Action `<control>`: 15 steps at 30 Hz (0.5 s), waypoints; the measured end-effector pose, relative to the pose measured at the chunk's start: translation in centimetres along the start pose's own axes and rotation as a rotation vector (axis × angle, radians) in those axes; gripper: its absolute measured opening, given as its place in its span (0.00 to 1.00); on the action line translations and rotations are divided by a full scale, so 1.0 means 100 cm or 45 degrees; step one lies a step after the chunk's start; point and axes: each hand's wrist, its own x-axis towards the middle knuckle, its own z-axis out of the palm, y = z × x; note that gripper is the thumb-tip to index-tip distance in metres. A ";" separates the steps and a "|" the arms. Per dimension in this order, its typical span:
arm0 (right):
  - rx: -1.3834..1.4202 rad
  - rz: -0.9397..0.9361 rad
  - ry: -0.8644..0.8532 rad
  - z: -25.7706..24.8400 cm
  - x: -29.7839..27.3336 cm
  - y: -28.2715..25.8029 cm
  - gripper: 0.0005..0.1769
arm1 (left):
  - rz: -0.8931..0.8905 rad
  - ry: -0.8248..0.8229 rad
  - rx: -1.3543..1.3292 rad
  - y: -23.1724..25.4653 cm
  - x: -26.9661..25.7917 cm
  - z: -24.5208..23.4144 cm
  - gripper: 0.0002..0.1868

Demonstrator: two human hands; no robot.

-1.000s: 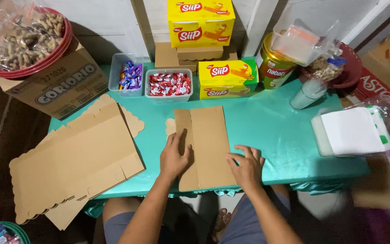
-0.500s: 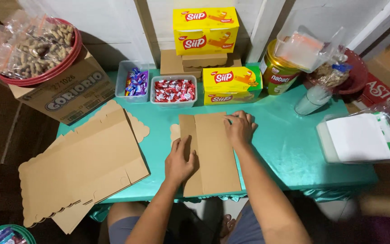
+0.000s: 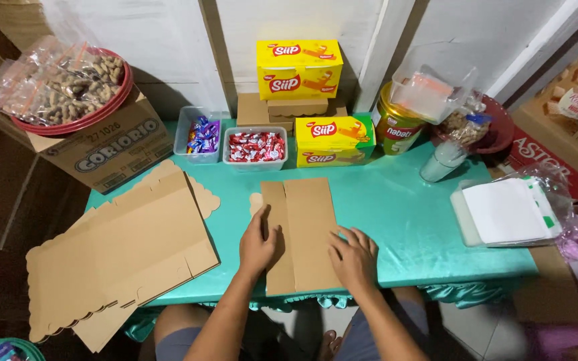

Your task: Folding flat cardboard sheets into boxes or trays

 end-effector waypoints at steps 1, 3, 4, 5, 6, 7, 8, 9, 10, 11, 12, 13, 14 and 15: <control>-0.001 -0.004 0.003 -0.005 -0.003 -0.002 0.18 | 0.001 0.004 -0.002 -0.004 0.001 0.001 0.34; 0.140 -0.039 -0.049 -0.014 -0.011 -0.006 0.23 | -0.010 0.020 -0.205 -0.011 0.003 0.003 0.32; 0.141 -0.042 -0.045 -0.005 -0.011 0.000 0.23 | -0.007 0.024 -0.204 -0.012 0.004 0.005 0.32; 0.167 -0.131 0.083 0.005 -0.011 0.006 0.25 | -0.020 0.063 -0.309 -0.013 0.005 0.007 0.33; 0.195 -0.218 0.213 0.014 -0.010 0.011 0.26 | -0.031 0.101 -0.413 -0.013 0.008 0.008 0.35; 0.198 -0.219 0.218 0.007 -0.008 0.010 0.26 | -0.026 0.104 -0.409 0.007 0.000 0.003 0.35; 0.279 -0.160 0.091 0.001 -0.008 0.010 0.29 | -0.090 0.082 -0.480 0.027 -0.008 -0.001 0.34; 0.359 -0.101 -0.036 -0.005 -0.007 0.010 0.31 | -0.154 0.061 -0.550 0.047 -0.017 -0.005 0.34; 0.362 -0.101 -0.034 -0.011 -0.005 0.011 0.31 | -0.152 0.062 -0.547 0.046 -0.013 0.005 0.34; 0.622 -0.035 -0.034 -0.016 -0.004 0.011 0.32 | -0.105 -0.011 -0.810 0.045 -0.009 0.016 0.32; 0.879 0.033 -0.033 -0.021 -0.002 0.013 0.32 | -0.058 -0.088 -1.073 0.044 -0.005 0.027 0.31; 0.881 0.034 -0.032 -0.032 -0.002 0.013 0.32 | -0.057 -0.090 -1.072 0.042 -0.002 0.040 0.31; 1.043 0.189 -0.104 -0.043 -0.002 0.014 0.33 | -0.049 -0.162 -1.056 0.040 0.001 0.054 0.30; 1.204 0.346 -0.177 -0.054 -0.003 0.014 0.33 | -0.040 -0.234 -1.041 0.038 0.004 0.068 0.31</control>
